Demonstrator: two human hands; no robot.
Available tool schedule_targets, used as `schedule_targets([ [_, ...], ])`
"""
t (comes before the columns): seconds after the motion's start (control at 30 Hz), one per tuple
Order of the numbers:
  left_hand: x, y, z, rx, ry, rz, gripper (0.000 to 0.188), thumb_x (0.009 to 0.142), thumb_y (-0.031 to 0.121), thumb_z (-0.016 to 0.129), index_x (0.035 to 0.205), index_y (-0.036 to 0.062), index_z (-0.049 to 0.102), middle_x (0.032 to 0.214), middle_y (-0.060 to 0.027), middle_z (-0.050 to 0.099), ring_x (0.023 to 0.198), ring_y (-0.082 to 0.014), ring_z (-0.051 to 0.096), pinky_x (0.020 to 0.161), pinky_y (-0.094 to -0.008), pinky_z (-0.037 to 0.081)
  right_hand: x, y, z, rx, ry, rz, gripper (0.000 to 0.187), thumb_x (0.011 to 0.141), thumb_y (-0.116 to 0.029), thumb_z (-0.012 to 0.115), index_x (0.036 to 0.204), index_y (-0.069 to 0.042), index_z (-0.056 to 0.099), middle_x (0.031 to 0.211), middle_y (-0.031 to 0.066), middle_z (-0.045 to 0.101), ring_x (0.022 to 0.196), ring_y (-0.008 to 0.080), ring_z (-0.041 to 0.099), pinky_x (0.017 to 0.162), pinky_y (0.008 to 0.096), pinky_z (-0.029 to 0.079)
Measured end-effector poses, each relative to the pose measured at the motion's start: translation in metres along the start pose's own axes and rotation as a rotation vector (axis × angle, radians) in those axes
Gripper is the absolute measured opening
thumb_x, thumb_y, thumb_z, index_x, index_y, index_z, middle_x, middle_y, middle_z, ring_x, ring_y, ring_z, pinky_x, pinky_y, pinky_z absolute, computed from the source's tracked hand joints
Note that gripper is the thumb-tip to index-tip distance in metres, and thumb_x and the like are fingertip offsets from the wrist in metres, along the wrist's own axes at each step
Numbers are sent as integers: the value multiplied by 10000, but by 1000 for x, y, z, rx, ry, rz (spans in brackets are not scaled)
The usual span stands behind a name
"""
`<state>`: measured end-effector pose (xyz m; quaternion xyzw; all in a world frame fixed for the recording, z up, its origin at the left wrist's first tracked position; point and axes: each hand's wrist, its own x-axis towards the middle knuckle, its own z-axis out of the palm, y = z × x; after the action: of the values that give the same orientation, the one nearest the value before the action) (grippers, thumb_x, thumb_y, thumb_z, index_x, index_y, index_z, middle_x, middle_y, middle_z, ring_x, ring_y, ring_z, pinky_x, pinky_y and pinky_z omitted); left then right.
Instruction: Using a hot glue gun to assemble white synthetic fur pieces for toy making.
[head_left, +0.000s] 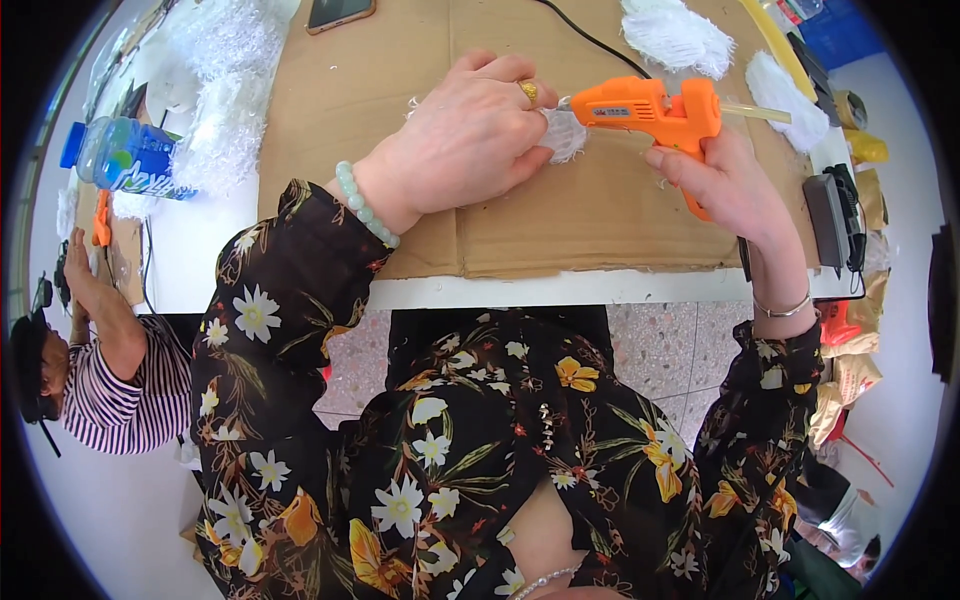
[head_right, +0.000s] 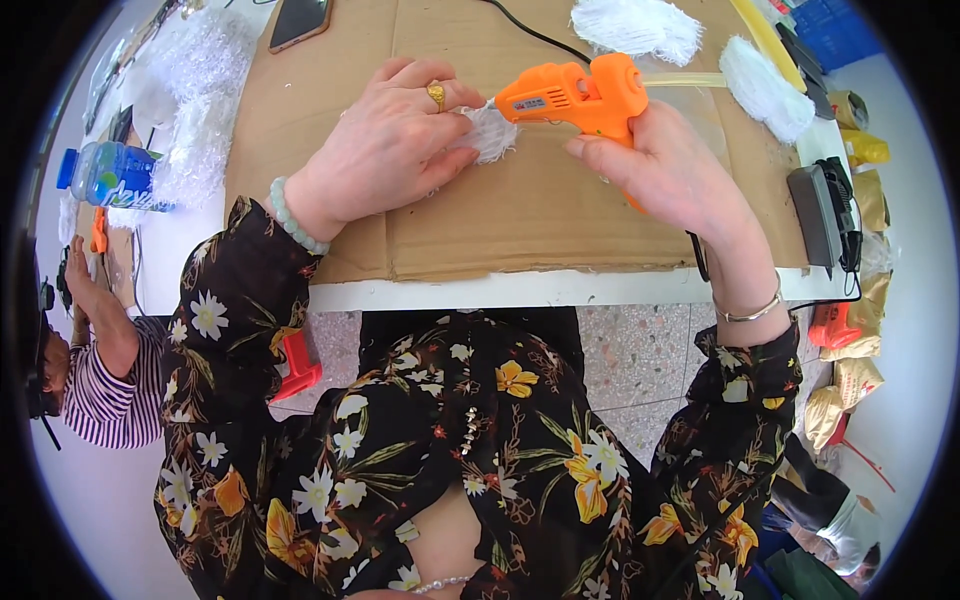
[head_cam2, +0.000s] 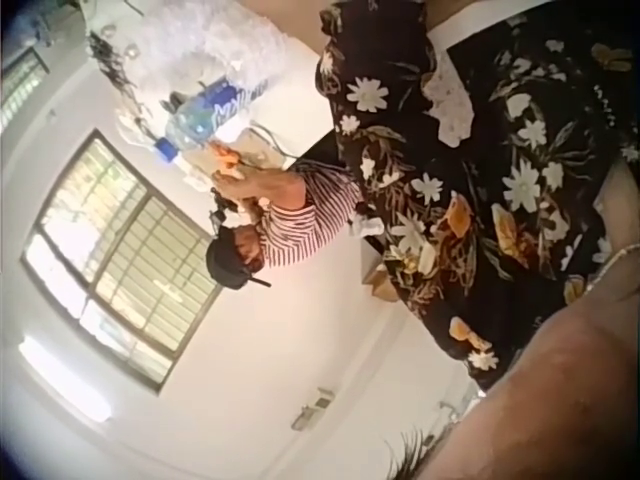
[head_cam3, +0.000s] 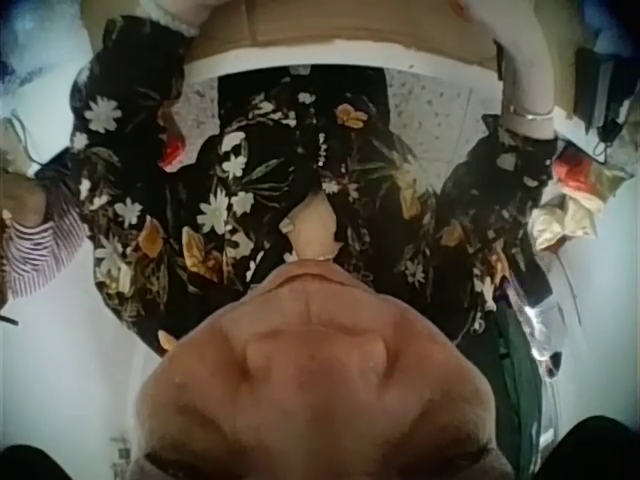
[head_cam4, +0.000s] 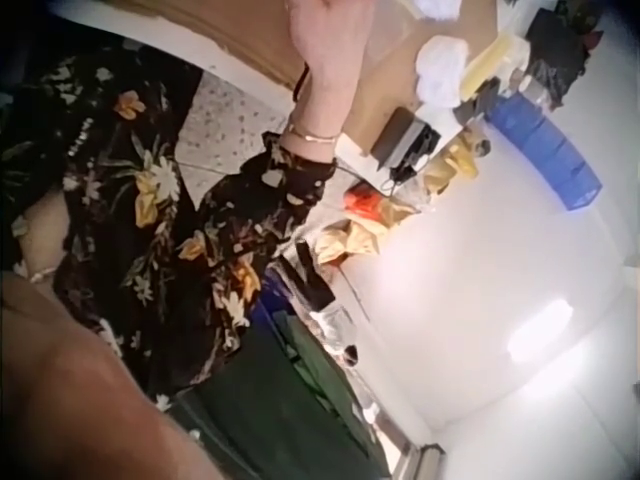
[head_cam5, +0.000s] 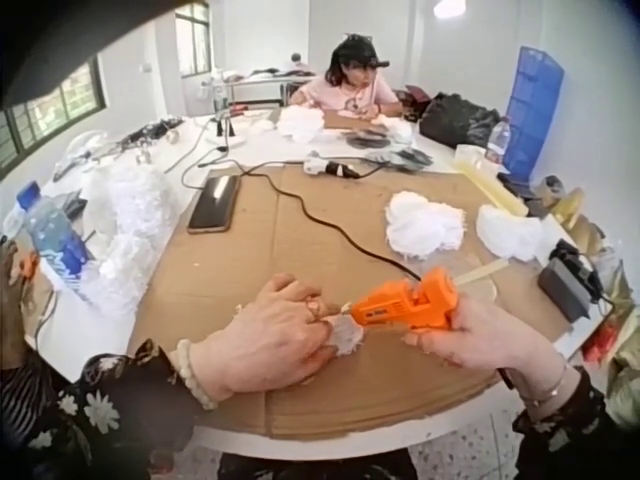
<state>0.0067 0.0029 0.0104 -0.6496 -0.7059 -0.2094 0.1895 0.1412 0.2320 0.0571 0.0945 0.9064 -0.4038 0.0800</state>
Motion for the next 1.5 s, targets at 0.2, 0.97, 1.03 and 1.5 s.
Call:
schedule_targets([
  [0.2, 1, 1, -2, -11, -26, -32, 161, 708, 186, 671, 698, 25, 659, 970, -45, 679, 1006, -247, 555, 915, -422, 410, -8, -3, -7, -90, 48, -35, 366, 859, -179, 633, 1161, -22, 497, 752, -29, 502, 647, 55, 446, 559, 230, 377],
  [0.97, 1, -4, 1, -114, -118, -170, 172, 682, 151, 737, 806, 54, 667, 949, -14, 671, 1041, -263, 550, 923, -395, 385, 1, -17, -3, -152, 0, -36, 279, 853, -200, 641, 1037, -17, 538, 636, -53, 424, 537, 38, 379, 479, 229, 318],
  [1.03, 0, -6, 4, -115, -58, -143, 161, 668, 176, 730, 738, 60, 643, 859, -27, 655, 984, -269, 560, 892, -407, 394, -2, -20, -5, -155, -13, -24, 281, 855, -201, 638, 1043, -19, 537, 640, -54, 425, 538, 37, 378, 480, 227, 317],
  [1.5, 2, 1, -3, -60, -114, -122, 273, 682, 137, 746, 936, 105, 650, 804, -29, 656, 993, -252, 569, 920, -411, 386, -13, -24, -12, -221, -40, -11, 340, 839, -198, 647, 1095, -13, 521, 700, -28, 457, 581, 60, 410, 524, 235, 353],
])
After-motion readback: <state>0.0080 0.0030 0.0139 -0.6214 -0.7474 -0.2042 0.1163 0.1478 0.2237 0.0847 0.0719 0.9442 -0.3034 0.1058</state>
